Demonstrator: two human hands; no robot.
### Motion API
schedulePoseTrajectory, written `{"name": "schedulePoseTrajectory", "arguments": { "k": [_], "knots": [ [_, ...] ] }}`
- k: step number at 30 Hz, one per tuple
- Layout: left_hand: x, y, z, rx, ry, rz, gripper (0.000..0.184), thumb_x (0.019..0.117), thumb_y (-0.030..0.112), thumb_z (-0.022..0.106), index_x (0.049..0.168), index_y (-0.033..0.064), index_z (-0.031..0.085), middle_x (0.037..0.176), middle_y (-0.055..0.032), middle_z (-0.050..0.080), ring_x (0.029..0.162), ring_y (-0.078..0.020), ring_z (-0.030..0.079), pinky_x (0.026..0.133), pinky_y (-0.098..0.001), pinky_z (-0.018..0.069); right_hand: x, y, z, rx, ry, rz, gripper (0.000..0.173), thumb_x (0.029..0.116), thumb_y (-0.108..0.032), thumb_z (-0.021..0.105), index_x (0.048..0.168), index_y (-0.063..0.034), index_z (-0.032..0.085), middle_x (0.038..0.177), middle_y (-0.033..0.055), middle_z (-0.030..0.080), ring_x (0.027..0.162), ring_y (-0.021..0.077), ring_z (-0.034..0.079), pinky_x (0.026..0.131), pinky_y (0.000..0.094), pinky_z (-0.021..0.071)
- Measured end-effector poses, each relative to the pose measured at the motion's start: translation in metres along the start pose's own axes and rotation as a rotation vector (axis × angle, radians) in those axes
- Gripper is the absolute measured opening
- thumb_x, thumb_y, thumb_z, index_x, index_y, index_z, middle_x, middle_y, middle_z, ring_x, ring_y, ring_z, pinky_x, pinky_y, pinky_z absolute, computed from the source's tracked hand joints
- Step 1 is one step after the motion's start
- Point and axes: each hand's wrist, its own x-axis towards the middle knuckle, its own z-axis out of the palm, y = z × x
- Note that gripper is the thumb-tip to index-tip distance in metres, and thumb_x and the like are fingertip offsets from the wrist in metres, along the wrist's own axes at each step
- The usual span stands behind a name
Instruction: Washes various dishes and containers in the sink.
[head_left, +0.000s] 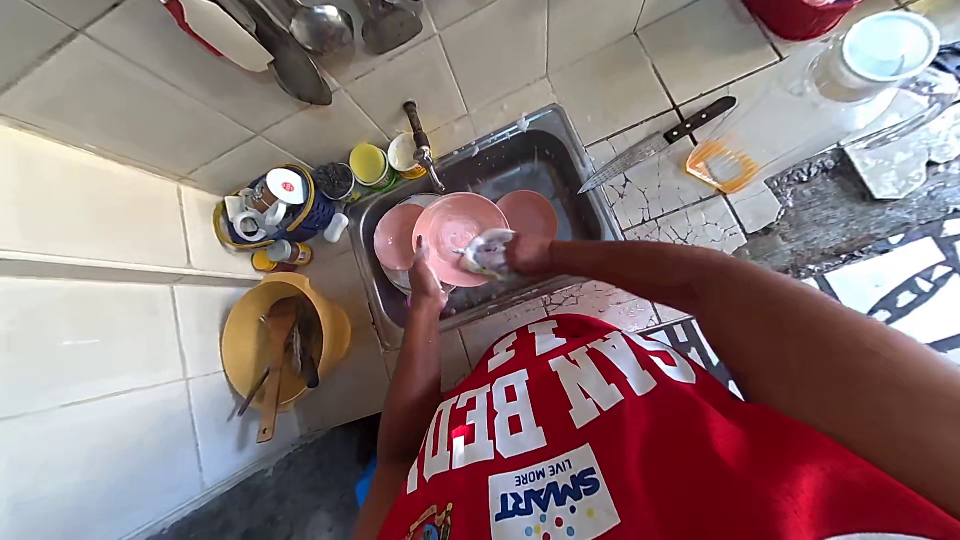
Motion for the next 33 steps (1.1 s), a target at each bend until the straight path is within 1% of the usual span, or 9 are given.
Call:
{"name": "schedulePoseTrajectory", "arguments": {
  "k": [3, 5, 8, 11, 17, 21, 24, 27, 33],
  "knots": [
    [0.003, 0.008, 0.009, -0.09, -0.038, 0.03, 0.053, 0.1091, 0.05, 0.037, 0.152, 0.0204, 0.044, 0.144, -0.0065, 0.058, 0.127, -0.0208, 0.059, 0.101, -0.0466, 0.053, 0.006, 0.02, -0.007, -0.049, 0.094, 0.005, 0.034, 0.101, -0.002, 0.052, 0.131, -0.0048, 0.068, 0.144, 0.014, 0.061, 0.139, 0.0305, 0.053, 0.118, 0.0478, 0.0426],
    [0.003, 0.004, 0.027, -0.139, -0.014, 0.071, 0.054, 0.1094, 0.049, 0.037, 0.152, 0.0157, 0.041, 0.139, -0.0114, 0.059, 0.122, -0.0236, 0.061, 0.098, -0.0477, 0.0544, 0.02, -0.02, -0.013, -0.009, 0.098, 0.221, 0.018, 0.0961, -0.001, 0.057, 0.105, 0.0032, 0.072, 0.112, 0.0203, 0.073, 0.11, 0.0384, 0.069, 0.095, 0.0566, 0.0555],
    [-0.002, -0.011, 0.044, -0.112, -0.033, 0.183, 0.053, 0.111, 0.042, 0.03, 0.144, 0.0041, 0.046, 0.122, -0.0126, 0.063, 0.107, -0.0182, 0.063, 0.094, -0.0405, 0.054, 0.049, -0.084, -0.036, 0.247, 0.053, 0.534, 0.021, 0.0902, -0.008, 0.066, 0.097, 0.0112, 0.07, 0.099, 0.0297, 0.071, 0.099, 0.0476, 0.07, 0.085, 0.0662, 0.0527],
    [-0.002, -0.005, 0.038, -0.078, 0.045, 0.169, 0.055, 0.1115, 0.046, 0.026, 0.125, 0.0041, 0.058, 0.102, -0.009, 0.066, 0.091, -0.0168, 0.066, 0.082, -0.0406, 0.0572, 0.038, -0.068, -0.019, 0.202, 0.005, 0.39, 0.023, 0.0913, -0.01, 0.066, 0.103, 0.0099, 0.07, 0.104, 0.0276, 0.071, 0.103, 0.0446, 0.069, 0.088, 0.0614, 0.0533],
    [0.004, 0.015, 0.01, -0.09, -0.043, 0.047, 0.049, 0.1093, 0.044, 0.04, 0.15, 0.0181, 0.046, 0.144, -0.0074, 0.057, 0.128, -0.0216, 0.057, 0.102, -0.0483, 0.0512, -0.002, 0.034, -0.008, -0.218, 0.054, -0.063, 0.034, 0.0991, 0.001, 0.051, 0.127, -0.0043, 0.07, 0.143, 0.0145, 0.062, 0.139, 0.0327, 0.053, 0.119, 0.0506, 0.0389],
    [0.002, 0.001, 0.04, -0.209, -0.03, 0.114, 0.047, 0.1096, 0.044, 0.038, 0.141, 0.0119, 0.052, 0.125, -0.0106, 0.065, 0.111, -0.0222, 0.065, 0.093, -0.0462, 0.0565, 0.023, -0.028, -0.023, -0.004, 0.073, 0.326, 0.017, 0.095, -0.004, 0.059, 0.1, 0.0054, 0.072, 0.104, 0.0237, 0.073, 0.104, 0.0422, 0.07, 0.09, 0.0603, 0.0552],
    [-0.001, -0.016, 0.05, -0.135, -0.06, 0.227, 0.054, 0.1102, 0.044, 0.028, 0.14, 0.0036, 0.049, 0.117, -0.0119, 0.064, 0.104, -0.0182, 0.064, 0.092, -0.0413, 0.0548, 0.051, -0.077, -0.04, 0.302, -0.021, 0.602, 0.026, 0.0922, -0.015, 0.066, 0.101, 0.0092, 0.069, 0.103, 0.0288, 0.07, 0.104, 0.0465, 0.068, 0.089, 0.0651, 0.0511],
    [0.002, -0.006, 0.04, -0.093, 0.046, 0.192, 0.057, 0.1107, 0.049, 0.024, 0.132, 0.0058, 0.054, 0.108, -0.0105, 0.066, 0.095, -0.018, 0.066, 0.083, -0.0418, 0.0571, 0.037, -0.059, -0.034, 0.247, -0.081, 0.388, 0.029, 0.0958, -0.019, 0.065, 0.109, 0.0073, 0.069, 0.107, 0.0275, 0.07, 0.107, 0.0451, 0.067, 0.093, 0.0622, 0.0508],
    [0.003, 0.013, 0.009, -0.2, -0.007, 0.016, 0.052, 0.1082, 0.051, 0.039, 0.149, 0.0202, 0.047, 0.143, -0.0081, 0.058, 0.128, -0.0251, 0.058, 0.101, -0.0539, 0.0521, 0.016, 0.006, -0.069, -0.216, -0.253, 0.086, 0.039, 0.096, -0.038, 0.065, 0.097, 0.0002, 0.071, 0.094, 0.0207, 0.071, 0.097, 0.0423, 0.068, 0.092, 0.0648, 0.0494]
  ]
}}
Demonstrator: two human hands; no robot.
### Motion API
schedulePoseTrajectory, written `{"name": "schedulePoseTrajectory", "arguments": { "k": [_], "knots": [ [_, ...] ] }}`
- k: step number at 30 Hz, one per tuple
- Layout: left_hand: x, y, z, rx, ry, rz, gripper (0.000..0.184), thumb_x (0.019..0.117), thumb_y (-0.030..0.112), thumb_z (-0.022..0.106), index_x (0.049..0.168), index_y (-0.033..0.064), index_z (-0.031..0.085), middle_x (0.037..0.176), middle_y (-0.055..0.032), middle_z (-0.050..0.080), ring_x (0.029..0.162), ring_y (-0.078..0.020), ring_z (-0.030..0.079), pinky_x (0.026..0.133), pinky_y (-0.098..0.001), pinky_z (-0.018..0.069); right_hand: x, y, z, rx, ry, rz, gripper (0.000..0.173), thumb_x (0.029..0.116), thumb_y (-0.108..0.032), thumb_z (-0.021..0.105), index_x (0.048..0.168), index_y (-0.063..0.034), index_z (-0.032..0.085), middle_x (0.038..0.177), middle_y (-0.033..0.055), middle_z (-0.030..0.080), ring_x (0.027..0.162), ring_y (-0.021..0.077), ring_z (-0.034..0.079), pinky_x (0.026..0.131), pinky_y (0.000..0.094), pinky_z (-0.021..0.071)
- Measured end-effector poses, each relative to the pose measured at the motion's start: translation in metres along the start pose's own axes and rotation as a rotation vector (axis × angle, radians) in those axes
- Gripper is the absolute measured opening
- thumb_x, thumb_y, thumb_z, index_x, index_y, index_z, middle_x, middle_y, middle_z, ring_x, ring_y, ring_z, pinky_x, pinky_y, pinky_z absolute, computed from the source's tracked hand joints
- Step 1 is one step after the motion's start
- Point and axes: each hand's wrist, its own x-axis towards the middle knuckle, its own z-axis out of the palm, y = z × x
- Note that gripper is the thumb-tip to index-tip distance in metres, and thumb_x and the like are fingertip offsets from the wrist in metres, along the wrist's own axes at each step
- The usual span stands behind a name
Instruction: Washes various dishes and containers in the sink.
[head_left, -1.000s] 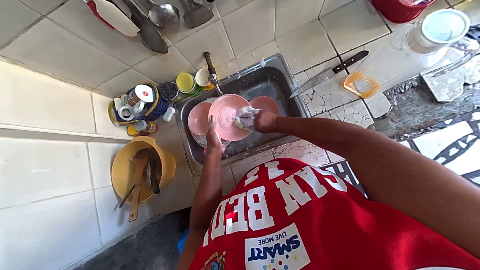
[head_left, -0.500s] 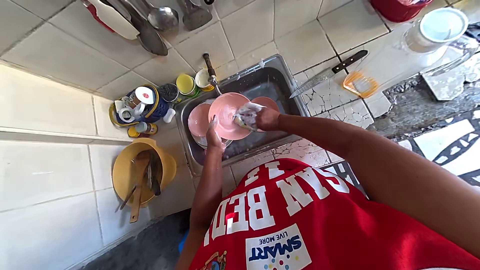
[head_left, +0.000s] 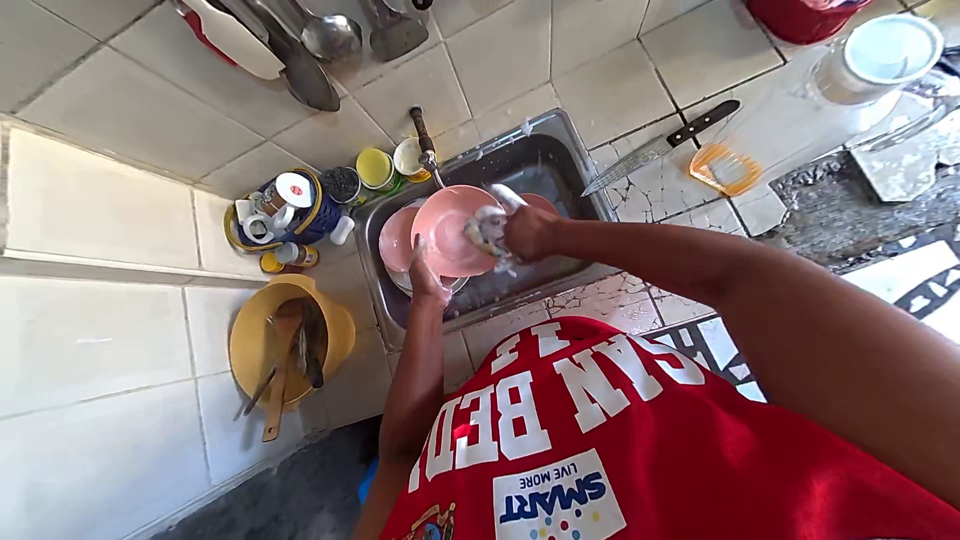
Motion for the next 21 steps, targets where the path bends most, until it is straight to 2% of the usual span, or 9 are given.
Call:
{"name": "schedulePoseTrajectory", "arguments": {
  "k": [2, 5, 10, 11, 13, 16, 17, 19, 21],
  "knots": [
    [0.0, 0.0, 0.005, 0.002, -0.045, -0.016, 0.052, 0.109, 0.05, 0.038, 0.151, 0.0198, 0.045, 0.144, -0.0089, 0.057, 0.128, -0.0254, 0.058, 0.102, -0.0533, 0.0518, 0.01, 0.004, -0.009, 0.011, 0.014, 0.088, 0.047, 0.1017, -0.043, 0.053, 0.1, 0.0011, 0.068, 0.097, 0.022, 0.07, 0.103, 0.0433, 0.067, 0.096, 0.0656, 0.0479],
    [0.001, -0.001, 0.012, 0.028, -0.096, -0.027, 0.051, 0.1087, 0.051, 0.036, 0.147, 0.0202, 0.048, 0.135, -0.0074, 0.063, 0.119, -0.0219, 0.063, 0.094, -0.0466, 0.0558, 0.029, -0.01, -0.004, 0.212, 0.134, 0.119, 0.064, 0.1027, -0.06, 0.043, 0.11, -0.0018, 0.068, 0.1, 0.0223, 0.07, 0.1, 0.0435, 0.069, 0.086, 0.0646, 0.0533],
    [0.004, 0.008, 0.008, 0.023, -0.064, 0.029, 0.061, 0.1077, 0.059, 0.027, 0.14, 0.0148, 0.053, 0.121, -0.0098, 0.068, 0.107, -0.0224, 0.067, 0.088, -0.0482, 0.058, 0.025, -0.038, 0.024, 0.37, 0.122, -0.096, 0.061, 0.1008, -0.05, 0.054, 0.141, -0.0042, 0.059, 0.14, 0.019, 0.063, 0.135, 0.0365, 0.056, 0.12, 0.0569, 0.035],
    [0.005, 0.009, 0.003, 0.017, -0.048, 0.063, 0.058, 0.1087, 0.056, 0.028, 0.142, 0.0153, 0.051, 0.126, -0.0093, 0.067, 0.112, -0.0218, 0.066, 0.091, -0.0476, 0.0576, 0.017, -0.034, 0.024, 0.324, 0.095, -0.111, 0.057, 0.1008, -0.044, 0.057, 0.138, -0.002, 0.061, 0.136, 0.0204, 0.064, 0.133, 0.0382, 0.057, 0.122, 0.0593, 0.0307],
    [0.006, 0.008, -0.005, 0.028, -0.026, 0.083, 0.054, 0.1092, 0.052, 0.034, 0.145, 0.0154, 0.05, 0.133, -0.0097, 0.064, 0.118, -0.023, 0.064, 0.096, -0.0485, 0.0564, 0.003, -0.021, 0.01, 0.133, 0.016, -0.075, 0.041, 0.0989, -0.035, 0.061, 0.116, 0.0016, 0.07, 0.109, 0.0228, 0.071, 0.109, 0.0426, 0.066, 0.106, 0.0664, 0.0403],
    [0.004, 0.006, -0.002, 0.063, -0.071, 0.015, 0.053, 0.1084, 0.052, 0.038, 0.147, 0.018, 0.049, 0.138, -0.0089, 0.061, 0.123, -0.0239, 0.062, 0.097, -0.0497, 0.0548, 0.005, -0.001, -0.004, -0.046, 0.017, 0.045, 0.052, 0.1026, -0.044, 0.051, 0.107, 0.0043, 0.07, 0.108, 0.0231, 0.071, 0.118, 0.0436, 0.062, 0.124, 0.0679, 0.0146],
    [0.003, 0.005, 0.001, 0.065, -0.091, -0.002, 0.053, 0.1083, 0.052, 0.037, 0.147, 0.0184, 0.049, 0.138, -0.0087, 0.061, 0.123, -0.0236, 0.061, 0.098, -0.0498, 0.0545, 0.01, -0.002, -0.006, -0.038, 0.033, 0.081, 0.054, 0.1031, -0.044, 0.05, 0.107, 0.0056, 0.07, 0.11, 0.0237, 0.071, 0.119, 0.0435, 0.062, 0.125, 0.067, 0.0144],
    [0.003, 0.003, 0.012, 0.069, -0.122, -0.014, 0.054, 0.1083, 0.054, 0.035, 0.145, 0.018, 0.05, 0.134, -0.008, 0.063, 0.119, -0.022, 0.063, 0.095, -0.0475, 0.0556, 0.016, -0.015, -0.014, 0.064, 0.06, 0.116, 0.046, 0.1019, -0.039, 0.054, 0.098, 0.0039, 0.069, 0.101, 0.0227, 0.07, 0.106, 0.0423, 0.067, 0.103, 0.0652, 0.044],
    [0.003, 0.002, 0.016, 0.073, -0.158, 0.001, 0.056, 0.1087, 0.055, 0.029, 0.144, 0.0177, 0.051, 0.129, -0.0075, 0.065, 0.114, -0.0206, 0.065, 0.091, -0.0456, 0.0574, 0.023, -0.03, -0.009, 0.209, 0.077, 0.056, 0.051, 0.102, -0.044, 0.054, 0.101, 0.0047, 0.069, 0.101, 0.0255, 0.069, 0.103, 0.0449, 0.067, 0.089, 0.064, 0.051]
  ]
}}
